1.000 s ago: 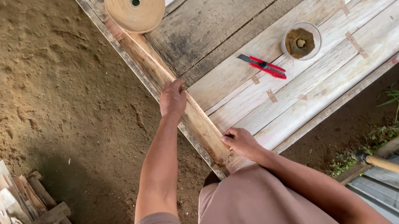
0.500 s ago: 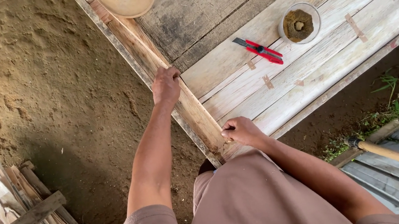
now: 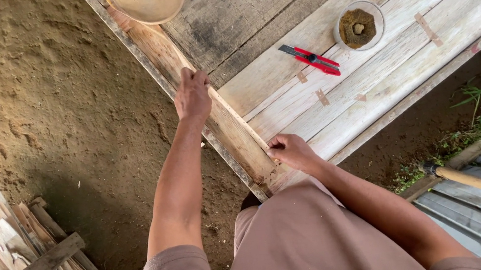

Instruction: The person applies a brown paste from a small container onto wooden planks using a small stick. They repeatedly dip the stick into the container and spread the paste along the edges of the planks on a wooden workbench.

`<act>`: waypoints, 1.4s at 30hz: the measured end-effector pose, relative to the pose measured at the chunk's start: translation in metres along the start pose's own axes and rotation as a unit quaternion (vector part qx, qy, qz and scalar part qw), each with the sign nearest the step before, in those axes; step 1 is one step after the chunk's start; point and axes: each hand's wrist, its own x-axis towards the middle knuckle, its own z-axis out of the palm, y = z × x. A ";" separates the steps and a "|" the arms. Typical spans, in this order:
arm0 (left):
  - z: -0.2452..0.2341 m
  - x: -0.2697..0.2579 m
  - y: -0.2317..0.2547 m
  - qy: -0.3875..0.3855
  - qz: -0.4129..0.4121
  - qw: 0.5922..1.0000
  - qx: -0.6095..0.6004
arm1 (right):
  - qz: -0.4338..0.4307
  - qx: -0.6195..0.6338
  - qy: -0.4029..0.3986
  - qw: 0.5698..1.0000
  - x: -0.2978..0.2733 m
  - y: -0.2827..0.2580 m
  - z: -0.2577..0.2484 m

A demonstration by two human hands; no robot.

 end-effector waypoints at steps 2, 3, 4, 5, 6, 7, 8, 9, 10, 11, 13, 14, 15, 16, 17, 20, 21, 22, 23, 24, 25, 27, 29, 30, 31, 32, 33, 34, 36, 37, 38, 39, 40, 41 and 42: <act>-0.001 -0.001 0.001 0.001 0.010 1.000 0.008 | 0.007 0.018 -0.004 1.000 -0.005 -0.007 0.001; 0.001 -0.004 0.003 -0.004 0.018 1.000 0.014 | 0.019 0.036 -0.010 0.999 -0.010 -0.008 0.002; 0.001 -0.006 0.003 -0.004 0.019 1.000 0.014 | 0.019 0.035 -0.009 0.999 -0.014 -0.012 0.003; 0.001 -0.007 0.004 -0.018 0.010 1.000 0.006 | 0.029 0.059 -0.020 0.998 -0.017 -0.016 0.004; 0.002 -0.009 0.004 -0.032 0.002 0.999 -0.001 | 0.039 0.083 -0.030 0.995 -0.019 -0.020 0.005; 0.004 -0.009 0.002 -0.034 0.001 0.999 -0.001 | 0.041 0.083 -0.031 0.995 -0.019 -0.019 0.006; 0.007 -0.009 0.000 -0.042 -0.002 0.999 -0.011 | 0.043 0.078 -0.036 0.995 -0.018 -0.017 0.008; 0.008 -0.006 -0.002 -0.048 -0.005 0.999 -0.020 | 0.042 0.072 -0.040 0.996 -0.015 -0.017 0.009; 0.010 -0.005 -0.003 -0.047 -0.005 0.999 -0.019 | 0.042 0.072 -0.041 0.996 -0.015 -0.019 0.008; 0.012 -0.005 -0.004 -0.043 -0.013 0.999 -0.031 | 0.045 0.065 -0.041 0.996 -0.016 -0.020 0.008; 0.011 -0.007 -0.002 -0.039 -0.021 0.998 -0.042 | 0.049 0.059 -0.042 0.996 -0.015 -0.019 0.008; 0.008 -0.009 0.000 -0.049 -0.021 0.998 -0.043 | 0.050 0.058 -0.037 0.996 -0.013 -0.015 0.010; 0.004 -0.010 0.003 -0.058 -0.022 0.997 -0.044 | 0.051 0.057 -0.032 0.997 -0.009 -0.014 0.011; -0.001 -0.010 0.007 -0.057 -0.022 0.997 -0.044 | 0.050 0.057 -0.032 0.997 -0.011 -0.020 0.009; -0.006 -0.012 0.011 -0.062 -0.016 0.997 -0.044 | 0.048 0.073 -0.025 0.996 -0.014 -0.025 0.008; 0.000 -0.012 0.007 -0.065 -0.004 0.997 -0.038 | 0.049 0.104 -0.013 0.993 -0.021 -0.035 0.006; 0.005 -0.010 0.003 -0.063 0.002 0.998 -0.032 | 0.051 0.117 -0.010 0.992 -0.022 -0.039 0.005; 0.006 -0.008 0.002 -0.062 0.002 0.998 -0.032 | 0.051 0.117 -0.010 0.992 -0.021 -0.038 0.005; 0.008 -0.007 0.001 -0.064 -0.005 0.997 -0.031 | 0.051 0.121 -0.008 0.991 -0.020 -0.037 0.006; 0.009 -0.006 0.001 -0.067 -0.011 0.997 -0.030 | 0.052 0.125 -0.006 0.991 -0.019 -0.036 0.006; 0.008 -0.005 0.002 -0.067 -0.011 0.997 -0.030 | 0.052 0.126 -0.006 0.991 -0.017 -0.033 0.008; 0.008 -0.003 0.004 -0.071 -0.008 0.997 -0.021 | 0.043 0.131 0.001 0.990 -0.013 -0.026 0.011; 0.009 -0.004 0.006 -0.070 -0.018 0.997 -0.034 | 0.045 0.132 0.003 0.990 -0.017 -0.030 0.009; 0.009 -0.005 0.008 -0.069 -0.029 0.996 -0.048 | 0.046 0.133 0.005 0.990 -0.019 -0.032 0.008; 0.009 -0.006 0.009 -0.070 -0.029 0.996 -0.047 | 0.046 0.134 0.004 0.990 -0.018 -0.030 0.009; 0.009 -0.007 0.010 -0.061 -0.035 0.995 -0.066 | 0.046 0.134 0.006 0.990 -0.018 -0.029 0.010; 0.008 -0.005 0.011 -0.051 -0.039 0.994 -0.085 | 0.044 0.135 0.009 0.990 -0.016 -0.028 0.010; 0.010 -0.001 0.009 -0.050 -0.038 0.994 -0.085 | 0.043 0.135 0.010 0.990 -0.012 -0.025 0.012; 0.017 0.002 0.005 -0.056 -0.045 0.995 -0.073 | 0.044 0.128 0.009 0.991 -0.009 -0.016 0.017; 0.017 0.001 0.005 -0.056 -0.044 0.995 -0.073 | 0.044 0.128 0.010 0.991 -0.008 -0.015 0.017; 0.017 0.001 0.006 -0.054 -0.044 0.995 -0.067 | 0.041 0.119 0.005 0.992 -0.007 -0.013 0.017; 0.017 0.000 0.006 -0.054 -0.043 0.996 -0.061 | 0.038 0.110 0.000 0.993 -0.006 -0.011 0.018; 0.014 0.000 0.007 -0.054 -0.043 0.996 -0.060 | 0.038 0.111 0.000 0.993 -0.007 -0.012 0.017; 0.011 0.001 0.008 -0.065 -0.047 0.993 -0.087 | 0.039 0.101 -0.001 0.994 -0.006 -0.012 0.016; 0.009 0.001 0.009 -0.076 -0.052 0.989 -0.113 | 0.040 0.091 -0.003 0.995 -0.006 -0.012 0.015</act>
